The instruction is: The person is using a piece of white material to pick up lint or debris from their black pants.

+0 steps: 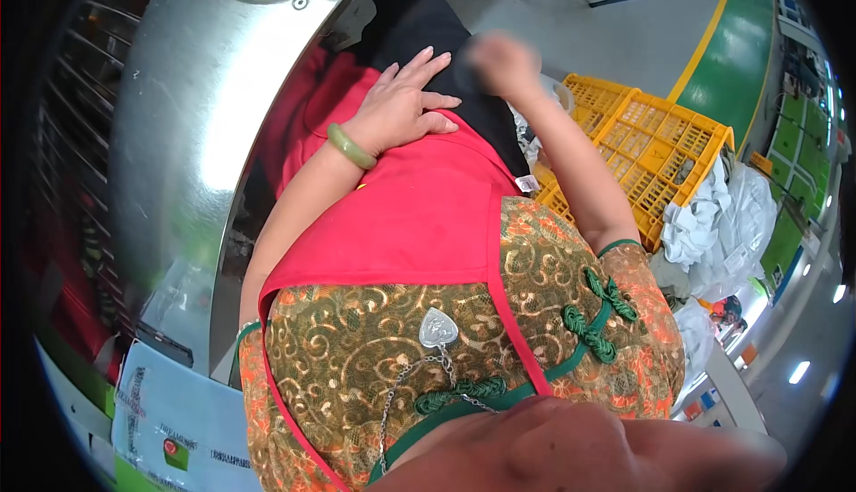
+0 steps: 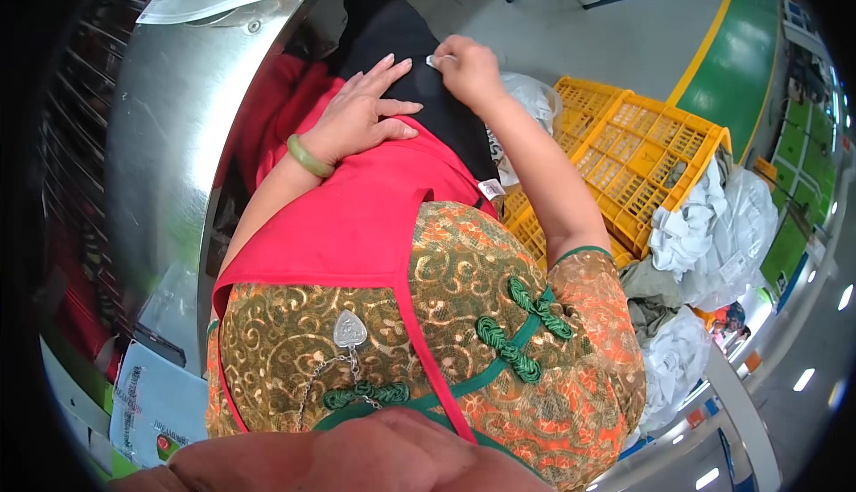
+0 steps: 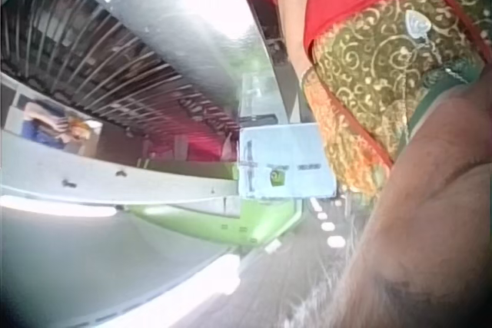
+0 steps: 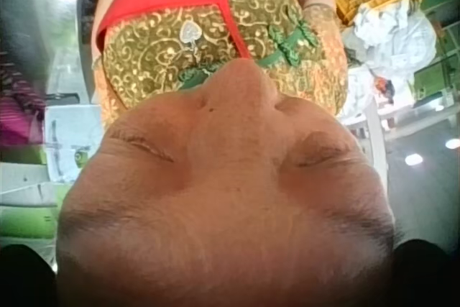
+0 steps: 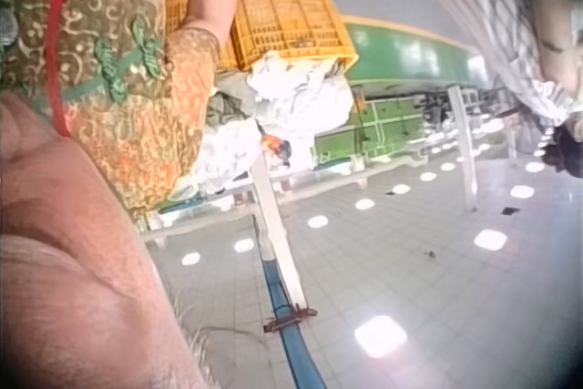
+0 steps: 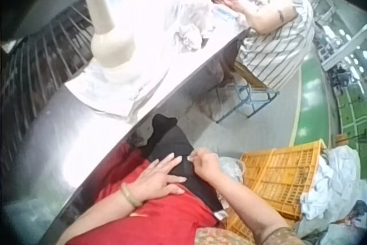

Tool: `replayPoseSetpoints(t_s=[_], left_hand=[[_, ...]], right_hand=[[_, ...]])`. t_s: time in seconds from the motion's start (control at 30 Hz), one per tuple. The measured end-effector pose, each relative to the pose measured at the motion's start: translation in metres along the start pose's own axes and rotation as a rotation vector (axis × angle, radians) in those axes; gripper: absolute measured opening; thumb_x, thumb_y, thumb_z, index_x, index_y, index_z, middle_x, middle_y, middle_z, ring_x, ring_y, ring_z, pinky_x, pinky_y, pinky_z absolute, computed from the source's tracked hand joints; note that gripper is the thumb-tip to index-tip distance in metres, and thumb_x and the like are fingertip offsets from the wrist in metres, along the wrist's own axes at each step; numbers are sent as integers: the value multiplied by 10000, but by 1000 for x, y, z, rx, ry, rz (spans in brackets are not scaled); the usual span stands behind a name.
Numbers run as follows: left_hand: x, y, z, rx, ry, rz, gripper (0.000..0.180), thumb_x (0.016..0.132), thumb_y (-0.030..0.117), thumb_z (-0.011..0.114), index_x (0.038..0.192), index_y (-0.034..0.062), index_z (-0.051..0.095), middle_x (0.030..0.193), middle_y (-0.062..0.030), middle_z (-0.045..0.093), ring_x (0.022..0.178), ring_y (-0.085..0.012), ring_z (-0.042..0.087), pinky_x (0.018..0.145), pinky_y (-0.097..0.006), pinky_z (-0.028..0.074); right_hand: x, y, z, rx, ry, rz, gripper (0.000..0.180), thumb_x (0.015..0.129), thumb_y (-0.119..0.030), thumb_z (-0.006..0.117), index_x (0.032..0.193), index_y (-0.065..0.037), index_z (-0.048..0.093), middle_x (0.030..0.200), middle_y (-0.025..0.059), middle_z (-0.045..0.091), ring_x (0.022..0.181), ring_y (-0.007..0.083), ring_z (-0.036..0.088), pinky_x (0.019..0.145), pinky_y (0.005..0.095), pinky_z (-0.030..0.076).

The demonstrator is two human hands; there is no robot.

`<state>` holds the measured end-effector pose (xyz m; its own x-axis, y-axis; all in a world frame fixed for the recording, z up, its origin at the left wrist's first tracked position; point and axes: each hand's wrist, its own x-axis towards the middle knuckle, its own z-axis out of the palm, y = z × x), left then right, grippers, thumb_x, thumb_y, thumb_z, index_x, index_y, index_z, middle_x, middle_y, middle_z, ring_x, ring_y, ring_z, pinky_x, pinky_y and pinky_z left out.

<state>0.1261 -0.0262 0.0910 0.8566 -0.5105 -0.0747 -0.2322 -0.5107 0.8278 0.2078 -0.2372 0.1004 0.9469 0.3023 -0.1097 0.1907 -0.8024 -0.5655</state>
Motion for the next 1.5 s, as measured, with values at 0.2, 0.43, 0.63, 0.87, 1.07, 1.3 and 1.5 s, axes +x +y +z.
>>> replayPoseSetpoints(t_s=[0.2, 0.43, 0.63, 0.87, 1.07, 1.3, 1.5], left_hand=[[0, 2, -3, 0, -10, -15, 388, 792, 426, 704, 1118, 216, 715, 1535, -59, 304, 1454, -265, 169, 1137, -511, 205], [-3, 2, -1, 2, 13, -14, 381, 796, 422, 700, 1123, 227, 714, 1547, -69, 272, 1454, -285, 163, 1138, -510, 203], [-7, 0, 2, 1, 49, 7, 406, 800, 438, 692, 1149, 231, 700, 1548, -110, 249, 1452, -317, 155, 1139, -501, 211], [-10, -3, 6, 43, 35, -5, 407, 805, 458, 686, 1164, 266, 690, 1560, -111, 218, 1452, -335, 139, 1135, -517, 211], [-8, -5, 6, 19, 7, -8, 405, 804, 462, 686, 1163, 272, 692, 1563, -107, 211, 1456, -335, 124, 1130, -535, 207], [-8, -5, 7, 10, 21, -30, 401, 804, 453, 691, 1163, 273, 692, 1566, -117, 201, 1456, -337, 126, 1129, -534, 207], [-9, -4, 6, -22, 21, -24, 394, 804, 454, 691, 1151, 269, 699, 1565, -133, 198, 1456, -333, 129, 1131, -521, 208]], right_hand=[[-21, -19, -8, -73, -177, -80, 121, 776, -182, 669, 833, -75, 671, 892, 150, 666, 839, 361, 643, 746, 443, 506], [5, 14, -17, 355, -88, 339, 151, 846, -162, 692, 924, -37, 656, 843, 16, 654, 748, 83, 601, 566, 237, 527], [-19, -27, -22, 451, -176, 346, 160, 847, -174, 700, 911, -34, 658, 843, 5, 650, 731, 73, 591, 582, 229, 507], [-19, -45, 3, -222, -268, -359, 178, 728, -145, 670, 885, -65, 639, 849, 114, 624, 780, 326, 643, 659, 421, 523], [20, -12, 0, -192, -35, -321, 90, 755, -93, 608, 840, -76, 632, 841, 125, 632, 794, 340, 638, 682, 436, 517], [-15, -34, 7, -182, -238, -403, 43, 803, -134, 610, 829, -109, 632, 821, 83, 622, 756, 324, 632, 659, 421, 509], [27, 4, -5, -186, 13, -131, 89, 794, -161, 626, 852, -96, 647, 894, 110, 662, 794, 339, 644, 697, 432, 510]])
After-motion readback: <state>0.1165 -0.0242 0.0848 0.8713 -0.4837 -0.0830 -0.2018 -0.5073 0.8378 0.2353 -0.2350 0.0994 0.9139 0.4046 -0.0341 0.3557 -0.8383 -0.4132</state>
